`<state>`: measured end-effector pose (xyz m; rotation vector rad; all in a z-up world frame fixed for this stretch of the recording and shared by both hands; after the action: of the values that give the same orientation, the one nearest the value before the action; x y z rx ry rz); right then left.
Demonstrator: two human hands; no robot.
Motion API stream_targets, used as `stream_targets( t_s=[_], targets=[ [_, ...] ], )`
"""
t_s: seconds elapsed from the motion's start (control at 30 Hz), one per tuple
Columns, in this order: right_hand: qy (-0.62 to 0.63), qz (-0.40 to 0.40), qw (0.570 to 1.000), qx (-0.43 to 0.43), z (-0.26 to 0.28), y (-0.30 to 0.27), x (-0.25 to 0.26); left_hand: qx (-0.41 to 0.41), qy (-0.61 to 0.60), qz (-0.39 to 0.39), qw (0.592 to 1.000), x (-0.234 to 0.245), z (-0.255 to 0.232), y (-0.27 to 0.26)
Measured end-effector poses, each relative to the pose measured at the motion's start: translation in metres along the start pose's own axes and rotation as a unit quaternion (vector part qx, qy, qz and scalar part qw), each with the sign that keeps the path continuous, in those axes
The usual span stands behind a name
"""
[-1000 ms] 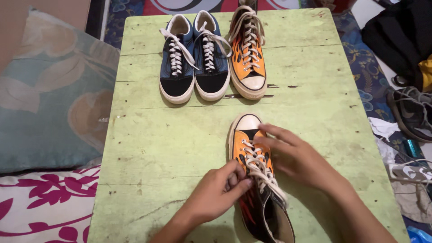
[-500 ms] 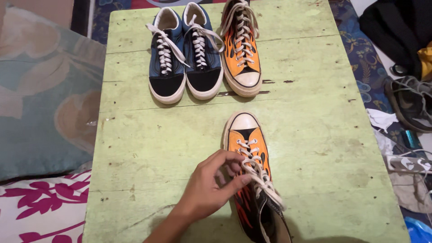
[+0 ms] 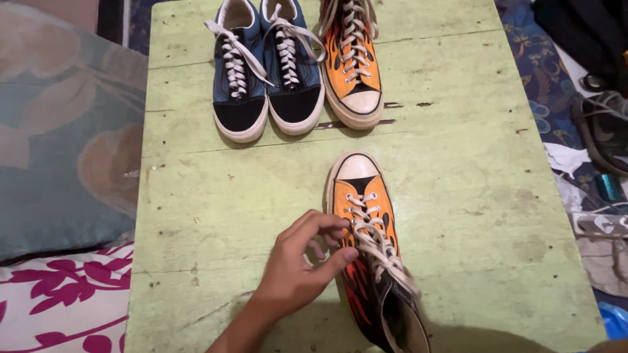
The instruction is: The person removes the laces from one orange high-top sneaker, then re-laces the same shoe using the same laces. The other shoes remain untouched on the table.
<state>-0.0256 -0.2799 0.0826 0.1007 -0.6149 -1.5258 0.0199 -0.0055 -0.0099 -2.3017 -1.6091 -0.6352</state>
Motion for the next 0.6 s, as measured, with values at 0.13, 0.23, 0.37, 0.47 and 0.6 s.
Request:
stream_targets(
  t_s=[0.13, 0.23, 0.37, 0.47, 0.6],
  targets=[
    [0.02, 0.088, 0.995, -0.053, -0.006, 0.012, -0.007, 0.01, 0.004, 0.022, 1.0, 0.002, -0.004, -0.004],
    [-0.009, 0.23, 0.96, -0.16, -0.034, 0.028, -0.017, -0.065, 0.009, 0.0, 0.998, 0.004, -0.008, -0.005],
    [0.142, 0.35, 0.91, -0.168, -0.055, 0.03, -0.025, -0.057, 0.031, 0.014, 0.998, 0.006, -0.009, -0.003],
    [0.162, 0.362, 0.91, -0.119, -0.054, 0.014, -0.028, -0.12, 0.014, -0.017, 0.992, 0.003, -0.01, -0.005],
    [0.181, 0.364, 0.877, -0.257, -0.069, 0.006, -0.028, -0.224, 0.063, -0.052, 0.971, -0.006, -0.009, -0.012]
  ],
)
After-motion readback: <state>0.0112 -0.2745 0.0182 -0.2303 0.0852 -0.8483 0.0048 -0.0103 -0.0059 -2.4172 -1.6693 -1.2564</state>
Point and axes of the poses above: each hand's wrist, its own y-axis towards the middle knuckle, its own x-axis out of the back of the hand, z = x × y, the point moved 2 cm from there along y, towards the middle knuckle, and after that the axes turned 14 degrees about y, right-handed, at the moved point
